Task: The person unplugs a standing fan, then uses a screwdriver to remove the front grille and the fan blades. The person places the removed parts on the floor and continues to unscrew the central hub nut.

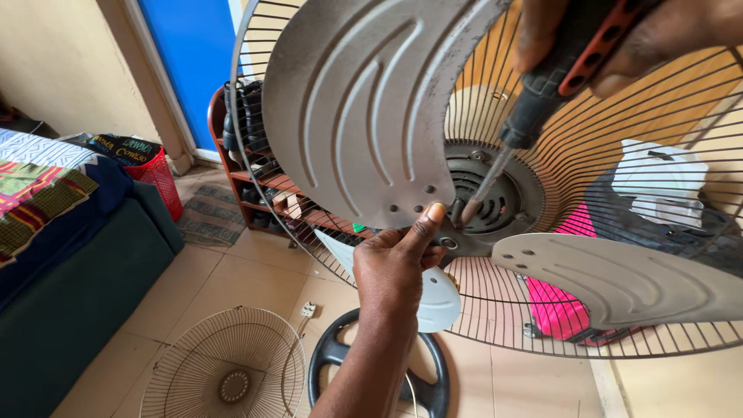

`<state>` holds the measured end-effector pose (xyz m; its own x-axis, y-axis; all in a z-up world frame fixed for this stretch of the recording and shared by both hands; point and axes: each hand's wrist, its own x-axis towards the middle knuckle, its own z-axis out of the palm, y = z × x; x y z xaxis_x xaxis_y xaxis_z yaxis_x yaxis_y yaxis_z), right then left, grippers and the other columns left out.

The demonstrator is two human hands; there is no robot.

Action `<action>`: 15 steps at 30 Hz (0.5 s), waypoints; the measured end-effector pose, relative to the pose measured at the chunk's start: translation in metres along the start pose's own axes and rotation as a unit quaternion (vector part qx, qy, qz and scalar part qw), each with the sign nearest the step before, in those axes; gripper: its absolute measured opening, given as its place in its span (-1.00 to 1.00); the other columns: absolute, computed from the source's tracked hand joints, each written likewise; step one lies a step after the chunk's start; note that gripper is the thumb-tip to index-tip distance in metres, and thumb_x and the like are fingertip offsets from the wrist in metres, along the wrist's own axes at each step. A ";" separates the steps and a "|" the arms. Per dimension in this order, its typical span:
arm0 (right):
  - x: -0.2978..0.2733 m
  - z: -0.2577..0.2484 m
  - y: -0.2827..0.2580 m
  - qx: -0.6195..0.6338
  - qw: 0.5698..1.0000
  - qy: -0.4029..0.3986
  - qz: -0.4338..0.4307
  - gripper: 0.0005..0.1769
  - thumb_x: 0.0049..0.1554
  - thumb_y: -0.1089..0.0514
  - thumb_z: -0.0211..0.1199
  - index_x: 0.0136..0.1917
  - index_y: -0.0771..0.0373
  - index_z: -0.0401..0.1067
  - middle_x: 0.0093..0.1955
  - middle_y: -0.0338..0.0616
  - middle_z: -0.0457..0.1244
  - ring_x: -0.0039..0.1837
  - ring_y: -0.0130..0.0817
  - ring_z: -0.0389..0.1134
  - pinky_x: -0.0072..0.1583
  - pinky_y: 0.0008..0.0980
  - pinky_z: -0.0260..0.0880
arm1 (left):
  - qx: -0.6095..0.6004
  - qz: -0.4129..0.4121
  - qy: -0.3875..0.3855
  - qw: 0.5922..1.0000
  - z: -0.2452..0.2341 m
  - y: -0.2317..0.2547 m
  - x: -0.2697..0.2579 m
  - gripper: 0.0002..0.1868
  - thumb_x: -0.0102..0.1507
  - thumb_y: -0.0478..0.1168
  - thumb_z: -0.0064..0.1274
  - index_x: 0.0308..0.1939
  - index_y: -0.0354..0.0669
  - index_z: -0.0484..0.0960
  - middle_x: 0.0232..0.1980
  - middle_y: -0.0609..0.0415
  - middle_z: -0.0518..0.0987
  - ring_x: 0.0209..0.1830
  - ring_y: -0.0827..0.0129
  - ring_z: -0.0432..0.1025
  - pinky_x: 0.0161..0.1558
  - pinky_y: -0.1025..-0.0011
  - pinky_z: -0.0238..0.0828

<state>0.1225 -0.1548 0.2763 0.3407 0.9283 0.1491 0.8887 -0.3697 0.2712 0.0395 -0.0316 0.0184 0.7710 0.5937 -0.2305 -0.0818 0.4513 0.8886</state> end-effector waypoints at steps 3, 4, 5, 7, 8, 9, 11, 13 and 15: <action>0.002 0.001 0.000 -0.003 1.000 -0.004 0.002 -0.64 0.08 -0.14 0.27 -0.01 0.14 0.53 -0.15 -0.21 0.35 -0.07 -0.38 0.44 -0.04 -0.41 0.48 | 0.024 -0.006 -0.004 1.000 -0.001 0.002 0.001 -0.49 0.05 0.06 0.39 -0.31 -0.43 0.76 -0.48 -0.02 0.66 -0.50 0.45 0.53 -0.33 0.52 0.50; 0.007 0.000 -0.001 -0.007 1.000 -0.004 -0.003 -0.63 0.08 -0.15 0.27 -0.01 0.15 0.53 -0.15 -0.21 0.35 -0.07 -0.38 0.44 -0.04 -0.41 0.48 | 0.025 -0.002 -0.005 1.000 -0.003 0.002 0.002 -0.49 0.05 0.06 0.39 -0.32 -0.43 0.76 -0.49 -0.01 0.66 -0.50 0.45 0.53 -0.33 0.51 0.50; 0.011 0.000 -0.003 -0.011 1.000 -0.004 -0.009 -0.63 0.08 -0.15 0.27 -0.02 0.15 0.53 -0.16 -0.21 0.35 -0.08 -0.38 0.44 -0.04 -0.41 0.48 | 0.025 0.002 -0.005 1.000 -0.005 0.003 0.002 -0.49 0.05 0.06 0.39 -0.32 -0.42 0.76 -0.49 -0.01 0.67 -0.51 0.44 0.54 -0.33 0.50 0.50; 0.011 -0.001 -0.003 -0.017 1.000 0.001 -0.012 -0.61 0.08 -0.17 0.26 -0.02 0.16 0.53 -0.16 -0.21 0.35 -0.08 -0.38 0.44 -0.05 -0.41 0.48 | 0.008 0.010 -0.006 1.000 -0.005 0.002 0.003 -0.47 0.05 0.06 0.40 -0.33 -0.46 0.76 -0.48 -0.02 0.67 -0.51 0.43 0.53 -0.32 0.51 0.51; 0.009 -0.001 -0.002 -0.020 1.000 0.000 -0.008 -0.61 0.08 -0.17 0.26 -0.02 0.16 0.53 -0.17 -0.20 0.35 -0.09 -0.38 0.44 -0.05 -0.41 0.48 | 0.001 0.011 -0.009 1.000 -0.004 0.000 0.003 -0.46 0.05 0.06 0.40 -0.33 -0.48 0.76 -0.48 -0.02 0.67 -0.51 0.43 0.53 -0.31 0.52 0.51; 0.007 -0.001 -0.002 -0.023 1.000 0.000 -0.005 -0.60 0.08 -0.18 0.26 -0.02 0.16 0.53 -0.17 -0.20 0.35 -0.09 -0.37 0.44 -0.06 -0.41 0.48 | 0.006 0.009 -0.008 1.000 -0.002 -0.001 0.004 -0.46 0.05 0.07 0.40 -0.32 -0.47 0.76 -0.48 -0.02 0.67 -0.50 0.43 0.54 -0.32 0.52 0.51; 0.007 -0.001 -0.003 -0.036 0.999 -0.005 0.000 -0.59 0.09 -0.19 0.26 -0.02 0.17 0.53 -0.18 -0.20 0.35 -0.10 -0.37 0.44 -0.06 -0.41 0.48 | 0.014 0.002 -0.004 1.000 -0.002 -0.002 0.005 -0.46 0.05 0.07 0.39 -0.30 -0.45 0.77 -0.48 -0.01 0.68 -0.50 0.43 0.55 -0.32 0.52 0.52; 0.012 -0.001 -0.008 -0.063 0.998 -0.016 0.002 -0.58 0.09 -0.20 0.26 -0.03 0.17 0.53 -0.19 -0.19 0.35 -0.10 -0.37 0.44 -0.07 -0.41 0.48 | 0.000 0.017 -0.006 1.000 -0.002 -0.002 0.005 -0.46 0.04 0.06 0.40 -0.30 -0.48 0.77 -0.47 0.00 0.67 -0.50 0.43 0.54 -0.33 0.50 0.55; 0.012 0.000 -0.012 -0.106 0.994 -0.036 0.009 -0.56 0.09 -0.22 0.25 -0.03 0.18 0.53 -0.20 -0.19 0.34 -0.11 -0.37 0.44 -0.07 -0.41 0.48 | 0.008 0.025 -0.006 1.000 -0.001 -0.002 0.005 -0.46 0.05 0.05 0.40 -0.30 -0.49 0.76 -0.47 -0.01 0.67 -0.51 0.43 0.54 -0.34 0.50 0.55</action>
